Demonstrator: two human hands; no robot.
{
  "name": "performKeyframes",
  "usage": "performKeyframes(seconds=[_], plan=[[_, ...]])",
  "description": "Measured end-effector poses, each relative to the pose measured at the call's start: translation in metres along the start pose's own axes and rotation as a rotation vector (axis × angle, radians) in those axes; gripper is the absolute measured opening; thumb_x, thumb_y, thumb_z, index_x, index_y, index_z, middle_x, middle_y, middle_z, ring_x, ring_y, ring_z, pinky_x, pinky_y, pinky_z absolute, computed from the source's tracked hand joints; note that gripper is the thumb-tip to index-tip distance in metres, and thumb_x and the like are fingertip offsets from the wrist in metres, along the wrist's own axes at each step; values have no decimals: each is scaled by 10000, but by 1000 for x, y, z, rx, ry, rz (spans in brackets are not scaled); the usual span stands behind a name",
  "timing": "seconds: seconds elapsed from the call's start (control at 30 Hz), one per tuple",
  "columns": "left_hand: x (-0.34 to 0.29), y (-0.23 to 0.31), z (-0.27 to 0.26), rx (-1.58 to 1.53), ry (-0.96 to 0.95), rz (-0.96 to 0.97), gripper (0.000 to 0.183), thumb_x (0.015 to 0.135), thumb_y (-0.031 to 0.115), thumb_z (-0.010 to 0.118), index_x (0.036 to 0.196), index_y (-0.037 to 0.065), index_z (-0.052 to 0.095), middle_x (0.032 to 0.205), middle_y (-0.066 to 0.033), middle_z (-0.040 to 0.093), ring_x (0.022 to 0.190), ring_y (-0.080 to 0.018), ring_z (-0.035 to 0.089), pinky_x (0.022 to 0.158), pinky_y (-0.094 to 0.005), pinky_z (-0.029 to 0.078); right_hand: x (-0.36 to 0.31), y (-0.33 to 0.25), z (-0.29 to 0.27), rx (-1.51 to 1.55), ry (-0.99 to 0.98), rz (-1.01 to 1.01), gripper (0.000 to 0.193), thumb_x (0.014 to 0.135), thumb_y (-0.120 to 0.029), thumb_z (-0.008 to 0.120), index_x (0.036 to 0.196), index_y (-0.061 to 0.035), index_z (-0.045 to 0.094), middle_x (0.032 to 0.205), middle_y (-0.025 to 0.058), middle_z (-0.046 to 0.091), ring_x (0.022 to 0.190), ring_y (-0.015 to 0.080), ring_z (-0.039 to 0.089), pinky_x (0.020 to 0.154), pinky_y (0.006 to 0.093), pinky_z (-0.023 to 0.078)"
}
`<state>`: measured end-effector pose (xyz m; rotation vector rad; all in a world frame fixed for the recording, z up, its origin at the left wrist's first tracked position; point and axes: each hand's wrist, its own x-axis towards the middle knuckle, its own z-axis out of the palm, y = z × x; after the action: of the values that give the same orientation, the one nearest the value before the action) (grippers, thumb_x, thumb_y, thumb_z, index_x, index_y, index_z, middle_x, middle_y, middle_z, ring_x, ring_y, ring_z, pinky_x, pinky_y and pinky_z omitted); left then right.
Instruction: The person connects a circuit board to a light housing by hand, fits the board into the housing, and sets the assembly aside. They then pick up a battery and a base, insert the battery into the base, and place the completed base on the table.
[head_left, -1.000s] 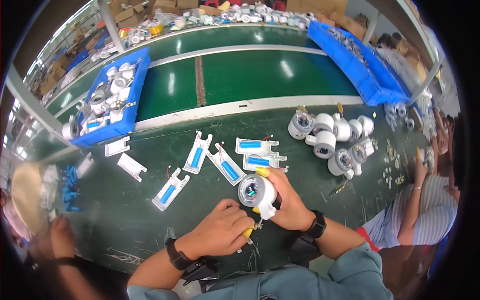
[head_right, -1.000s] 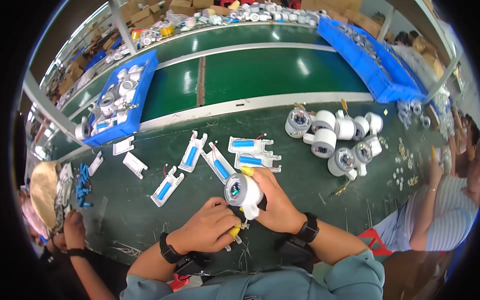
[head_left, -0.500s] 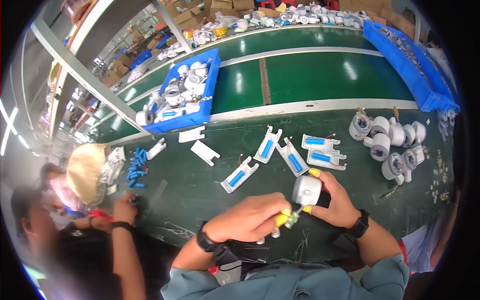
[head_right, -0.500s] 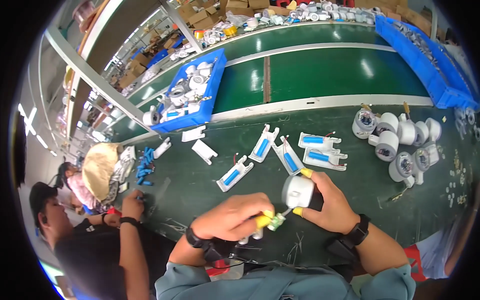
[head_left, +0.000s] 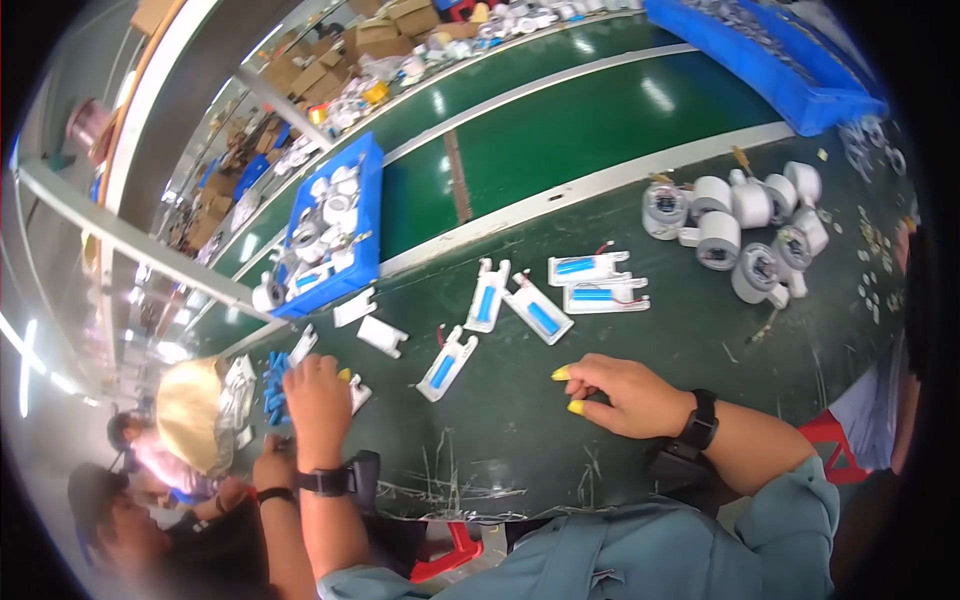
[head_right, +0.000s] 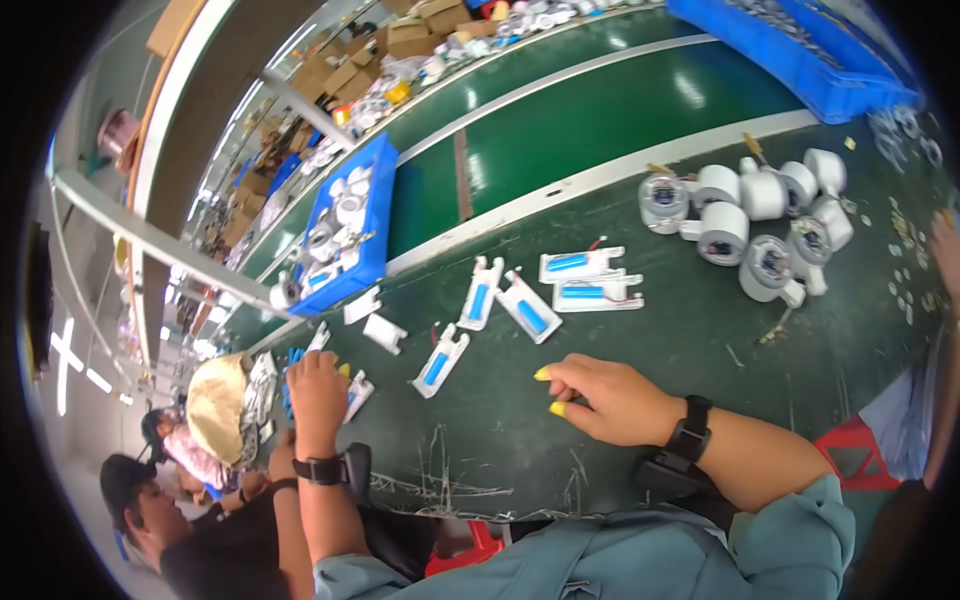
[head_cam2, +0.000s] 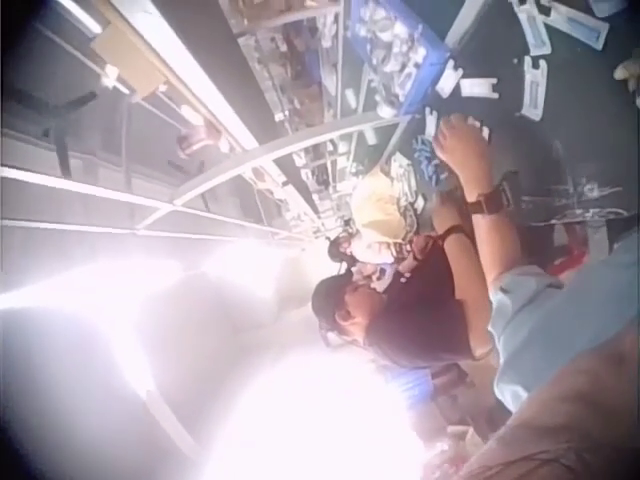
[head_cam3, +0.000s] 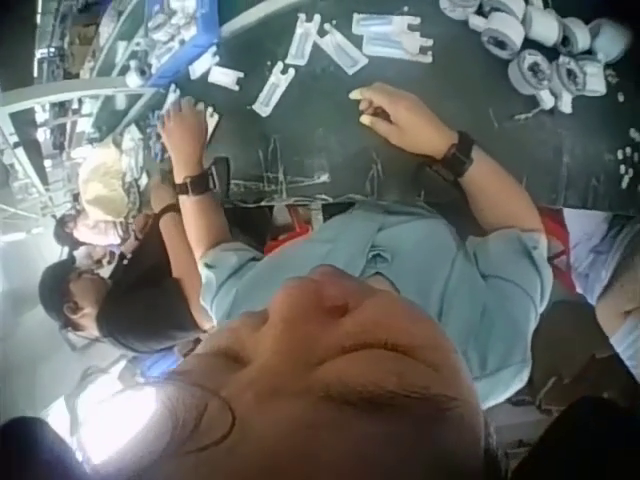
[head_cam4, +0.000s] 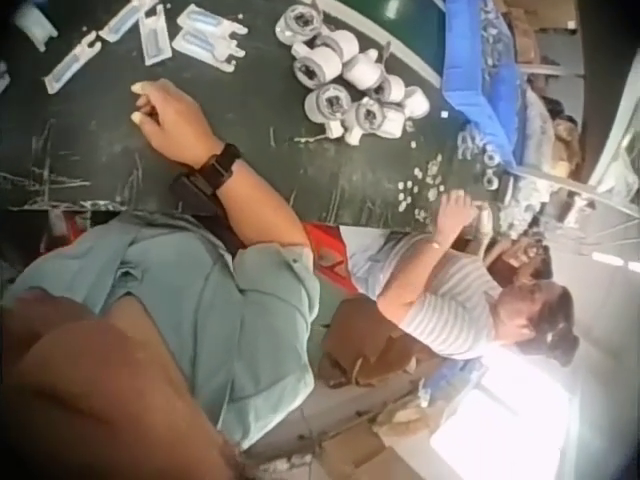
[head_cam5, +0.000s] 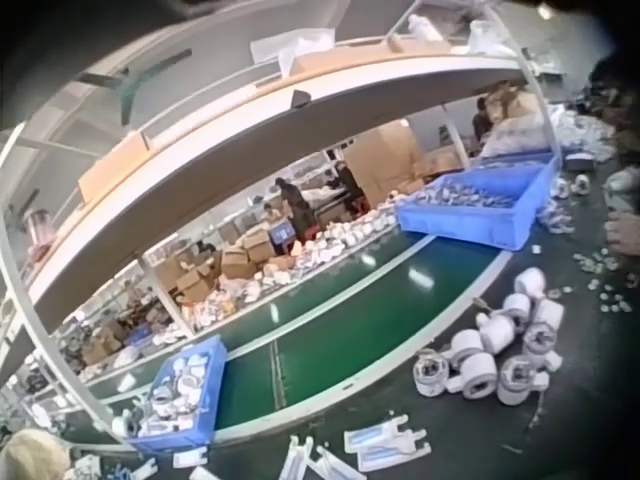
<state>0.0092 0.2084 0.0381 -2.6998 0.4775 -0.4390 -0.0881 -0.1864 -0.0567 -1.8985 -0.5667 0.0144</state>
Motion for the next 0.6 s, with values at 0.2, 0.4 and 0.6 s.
performKeyframes(seconds=[0.2,0.4,0.6], plan=[[42,106,37,-597,76,88,380,865,114,608,1225,16,535,999,-214,625,906,-422,604,769,-471,484,9,18,12,17,28,-89,301,900,-98,633,1189,-47,567,960,87,612,836,233,653,724,337,530],[31,148,15,-755,73,189,192,839,1,536,1020,1,602,908,-206,587,843,-411,576,727,-473,468,11,8,-21,-88,554,47,192,950,-149,571,1092,-22,593,731,95,624,607,196,617,534,340,478],[7,180,-9,-1065,-77,255,166,816,-39,565,978,-13,590,884,-169,565,785,-340,580,702,-390,479,23,27,-75,753,758,436,242,944,-127,542,1123,34,515,938,114,606,766,171,658,611,295,568]])
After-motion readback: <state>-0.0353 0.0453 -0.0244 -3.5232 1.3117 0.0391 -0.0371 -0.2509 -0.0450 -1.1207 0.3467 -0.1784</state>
